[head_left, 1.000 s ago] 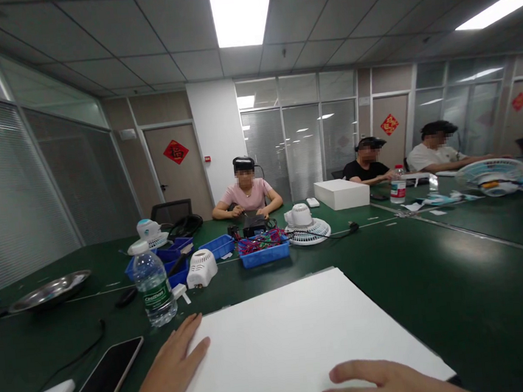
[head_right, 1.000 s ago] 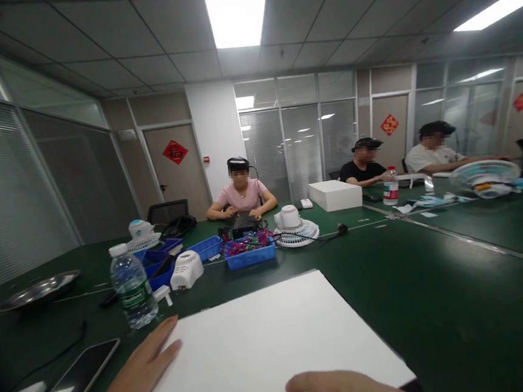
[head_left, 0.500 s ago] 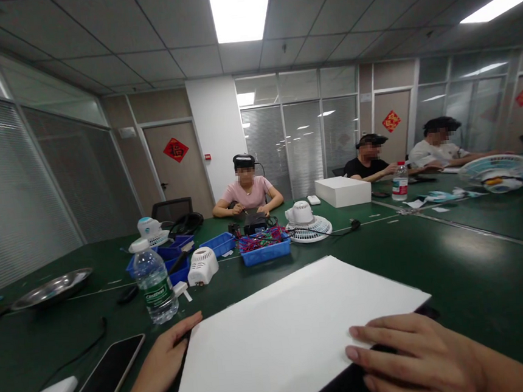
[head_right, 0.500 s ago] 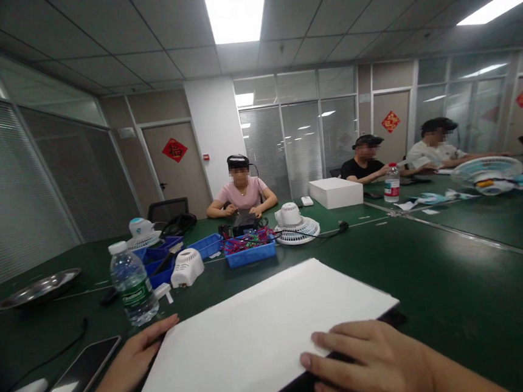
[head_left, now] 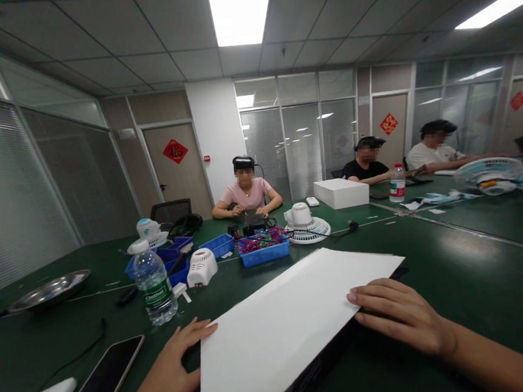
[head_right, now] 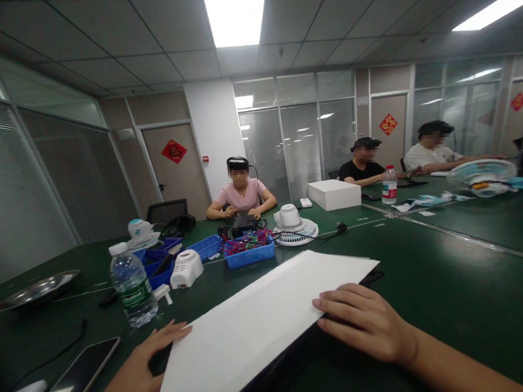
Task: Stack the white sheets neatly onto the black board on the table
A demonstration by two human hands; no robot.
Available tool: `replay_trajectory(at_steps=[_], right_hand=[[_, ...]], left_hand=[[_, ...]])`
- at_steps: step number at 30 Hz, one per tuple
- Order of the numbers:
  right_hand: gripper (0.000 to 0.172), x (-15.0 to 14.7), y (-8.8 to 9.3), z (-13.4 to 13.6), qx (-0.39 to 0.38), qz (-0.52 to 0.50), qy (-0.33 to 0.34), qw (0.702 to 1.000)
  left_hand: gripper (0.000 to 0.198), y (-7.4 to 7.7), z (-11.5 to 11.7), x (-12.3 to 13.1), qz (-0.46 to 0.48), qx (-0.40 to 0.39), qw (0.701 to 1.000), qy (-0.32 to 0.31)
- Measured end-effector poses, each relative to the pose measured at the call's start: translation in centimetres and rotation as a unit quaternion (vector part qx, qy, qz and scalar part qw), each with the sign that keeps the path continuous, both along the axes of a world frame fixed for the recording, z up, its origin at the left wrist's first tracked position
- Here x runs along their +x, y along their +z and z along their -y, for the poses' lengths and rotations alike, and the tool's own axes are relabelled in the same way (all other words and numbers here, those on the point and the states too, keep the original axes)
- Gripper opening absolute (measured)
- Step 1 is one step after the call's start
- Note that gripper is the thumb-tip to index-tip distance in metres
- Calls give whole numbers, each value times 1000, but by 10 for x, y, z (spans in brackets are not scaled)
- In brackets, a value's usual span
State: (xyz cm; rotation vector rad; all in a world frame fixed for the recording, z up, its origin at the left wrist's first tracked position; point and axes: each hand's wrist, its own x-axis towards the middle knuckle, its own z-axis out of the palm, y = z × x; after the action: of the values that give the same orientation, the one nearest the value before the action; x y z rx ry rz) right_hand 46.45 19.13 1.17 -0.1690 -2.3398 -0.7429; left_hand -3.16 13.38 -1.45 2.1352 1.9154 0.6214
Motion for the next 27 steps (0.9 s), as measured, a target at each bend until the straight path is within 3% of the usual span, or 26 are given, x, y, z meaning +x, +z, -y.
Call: replay_trajectory(at_steps=[6, 13, 17, 22, 27], right_hand=[[43, -3, -21, -12, -74, -37, 11, 997], [19, -15, -24, -9, -91, -50, 19, 994], [17, -14, -26, -5, -97, -84, 31, 991], [7, -13, -17, 10, -92, -121, 17, 988], [8, -15, 6, 32, -101, -102, 31, 989]], left_hand=[[54, 4, 0, 3, 50, -6, 999, -13], [52, 6, 2, 5, 41, 8, 999, -20], [54, 6, 7, 8, -1, 20, 999, -35], [56, 11, 19, 19, -57, 32, 996, -56], [74, 13, 23, 22, -76, 21, 997, 22]])
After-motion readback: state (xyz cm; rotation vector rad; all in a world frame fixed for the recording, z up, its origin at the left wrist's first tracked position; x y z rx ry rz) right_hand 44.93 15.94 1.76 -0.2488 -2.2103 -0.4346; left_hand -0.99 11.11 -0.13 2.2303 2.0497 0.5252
